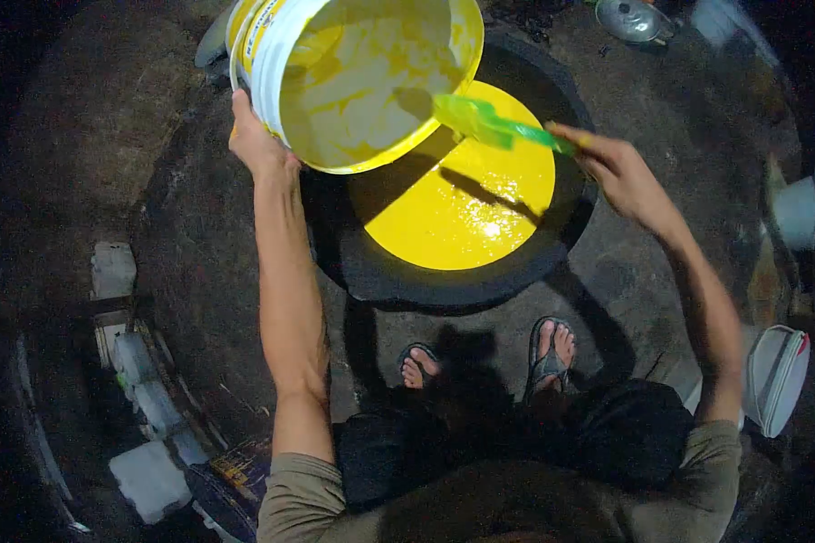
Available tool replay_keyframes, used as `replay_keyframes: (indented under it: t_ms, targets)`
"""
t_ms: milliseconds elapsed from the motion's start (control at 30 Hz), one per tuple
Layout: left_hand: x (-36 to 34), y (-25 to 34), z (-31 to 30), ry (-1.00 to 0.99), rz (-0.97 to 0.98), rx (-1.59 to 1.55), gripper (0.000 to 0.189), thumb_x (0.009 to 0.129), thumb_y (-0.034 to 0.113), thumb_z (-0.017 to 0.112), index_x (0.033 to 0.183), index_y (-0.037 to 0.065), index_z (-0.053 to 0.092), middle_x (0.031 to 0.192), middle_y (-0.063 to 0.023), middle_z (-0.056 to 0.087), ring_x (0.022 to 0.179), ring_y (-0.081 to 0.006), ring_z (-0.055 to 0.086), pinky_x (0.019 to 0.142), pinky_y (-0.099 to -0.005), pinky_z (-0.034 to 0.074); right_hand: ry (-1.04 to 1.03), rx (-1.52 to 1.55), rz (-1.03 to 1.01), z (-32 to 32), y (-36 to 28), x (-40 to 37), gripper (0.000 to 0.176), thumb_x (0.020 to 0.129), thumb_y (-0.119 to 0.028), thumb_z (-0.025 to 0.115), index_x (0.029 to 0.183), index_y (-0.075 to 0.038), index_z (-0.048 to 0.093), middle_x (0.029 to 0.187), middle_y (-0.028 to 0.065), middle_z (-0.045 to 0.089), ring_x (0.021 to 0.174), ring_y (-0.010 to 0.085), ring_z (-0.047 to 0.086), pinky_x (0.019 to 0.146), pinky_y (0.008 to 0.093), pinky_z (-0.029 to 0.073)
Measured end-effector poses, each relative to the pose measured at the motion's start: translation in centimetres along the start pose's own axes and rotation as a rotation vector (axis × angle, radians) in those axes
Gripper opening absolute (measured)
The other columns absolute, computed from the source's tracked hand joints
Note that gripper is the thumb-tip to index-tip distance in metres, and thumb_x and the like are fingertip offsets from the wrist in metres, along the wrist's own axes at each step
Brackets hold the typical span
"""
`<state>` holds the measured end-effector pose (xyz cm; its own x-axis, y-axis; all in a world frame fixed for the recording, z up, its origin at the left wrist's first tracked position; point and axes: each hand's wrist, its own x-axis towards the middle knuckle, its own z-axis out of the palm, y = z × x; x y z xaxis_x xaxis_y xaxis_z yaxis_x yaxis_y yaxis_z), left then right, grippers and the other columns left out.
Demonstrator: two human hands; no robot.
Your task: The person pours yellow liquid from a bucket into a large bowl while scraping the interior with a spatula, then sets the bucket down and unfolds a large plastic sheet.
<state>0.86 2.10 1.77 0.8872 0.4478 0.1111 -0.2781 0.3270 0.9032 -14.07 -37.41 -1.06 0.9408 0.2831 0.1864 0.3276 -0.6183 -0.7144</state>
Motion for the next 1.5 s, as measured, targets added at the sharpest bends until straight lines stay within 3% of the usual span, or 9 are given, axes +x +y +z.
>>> replay_keyframes:
  t_ms: [433,500,600,833,967,1100,1200,1400,1500]
  targets:
    - [-2.2,0.5,2.2,0.004,0.084,0.185,0.038,0.099,0.031,0.048,0.112,-0.002,0.063,0.104,-0.0112,0.068,0.086,-0.0219,0.069,0.072,-0.0352,0.057,0.157,-0.547,-0.245,16.5,3.0,34.8,0.022,0.088,-0.013,0.054,0.100,0.001,0.066,0.097,0.0226,0.067,0.090,0.0374,0.067,0.078,0.0480,0.055]
    - [-2.0,0.3,2.0,0.021,0.058,0.174,0.037,0.100,0.030,0.049,0.113,-0.002,0.062,0.102,-0.0107,0.068,0.084,-0.0207,0.069,0.072,-0.0347,0.058,0.290,-0.825,-0.245,19.9,3.9,35.7,0.023,0.093,-0.029,0.059,0.094,-0.011,0.073,0.087,0.0124,0.073,0.064,0.0311,0.067,0.056,0.0416,0.053]
    - [-1.4,-0.1,1.4,-0.038,0.107,0.230,0.037,0.101,0.030,0.048,0.115,-0.002,0.061,0.103,-0.0114,0.068,0.084,-0.0205,0.069,0.072,-0.0344,0.058,0.238,-0.442,-0.104,21.4,2.3,31.3,0.022,0.089,-0.012,0.054,0.094,0.002,0.069,0.096,0.0227,0.068,0.087,0.0362,0.068,0.080,0.0470,0.056]
    - [-2.2,-0.2,0.7,-0.108,0.083,0.171,0.044,0.102,0.035,0.045,0.121,-0.003,0.058,0.110,-0.0133,0.067,0.090,-0.0232,0.068,0.074,-0.0373,0.058,-0.010,-0.191,-0.219,29.0,-1.9,33.5,0.020,0.089,-0.012,0.056,0.103,0.000,0.063,0.094,0.0182,0.069,0.088,0.0335,0.067,0.077,0.0464,0.055]
    - [-2.7,-0.6,0.5,-0.045,0.148,0.299,0.047,0.103,0.037,0.043,0.121,-0.003,0.058,0.111,-0.0144,0.066,0.093,-0.0240,0.068,0.076,-0.0377,0.058,0.080,0.452,-0.420,29.5,-3.9,32.6,0.033,0.089,-0.012,0.055,0.121,-0.008,0.062,0.092,0.0095,0.067,0.083,0.0228,0.065,0.070,0.0371,0.054]
    - [-2.8,-0.4,0.0,0.016,0.094,0.210,0.048,0.102,0.038,0.045,0.119,-0.005,0.059,0.109,-0.0142,0.067,0.090,-0.0235,0.068,0.076,-0.0371,0.057,-0.162,0.899,0.109,21.8,-5.7,25.3,0.049,0.090,-0.009,0.046,0.137,-0.023,0.055,0.076,-0.0043,0.057,0.058,0.0048,0.045,0.049,0.0235,0.041]
    - [-1.2,-1.2,-0.7,0.062,0.073,0.044,0.047,0.100,0.037,0.049,0.110,-0.006,0.062,0.100,-0.0120,0.070,0.083,-0.0208,0.069,0.072,-0.0364,0.057,-0.310,0.841,0.225,14.7,-3.7,17.7,0.051,0.094,-0.009,0.044,0.143,-0.021,0.048,0.065,-0.0078,0.040,0.051,0.0051,0.032,0.045,0.0212,0.027]
    - [-0.8,-1.2,-0.6,0.074,0.030,0.003,0.048,0.100,0.037,0.052,0.110,-0.008,0.061,0.100,-0.0145,0.068,0.080,-0.0214,0.068,0.068,-0.0365,0.057,-0.098,0.188,-0.049,4.9,-0.1,3.0,0.043,0.096,-0.005,0.044,0.138,-0.010,0.050,0.081,0.0087,0.058,0.072,0.0186,0.057,0.067,0.0314,0.046]
    - [-0.5,-1.3,0.4,0.104,0.033,-0.057,0.041,0.096,0.037,0.058,0.081,-0.001,0.061,0.079,-0.0079,0.065,0.064,-0.0167,0.062,0.057,-0.0347,0.050,0.004,-0.063,-0.131,1.9,-1.5,-0.9,0.053,0.083,0.008,0.049,0.134,-0.007,0.051,0.094,0.0188,0.059,0.087,0.0317,0.063,0.076,0.0379,0.049]
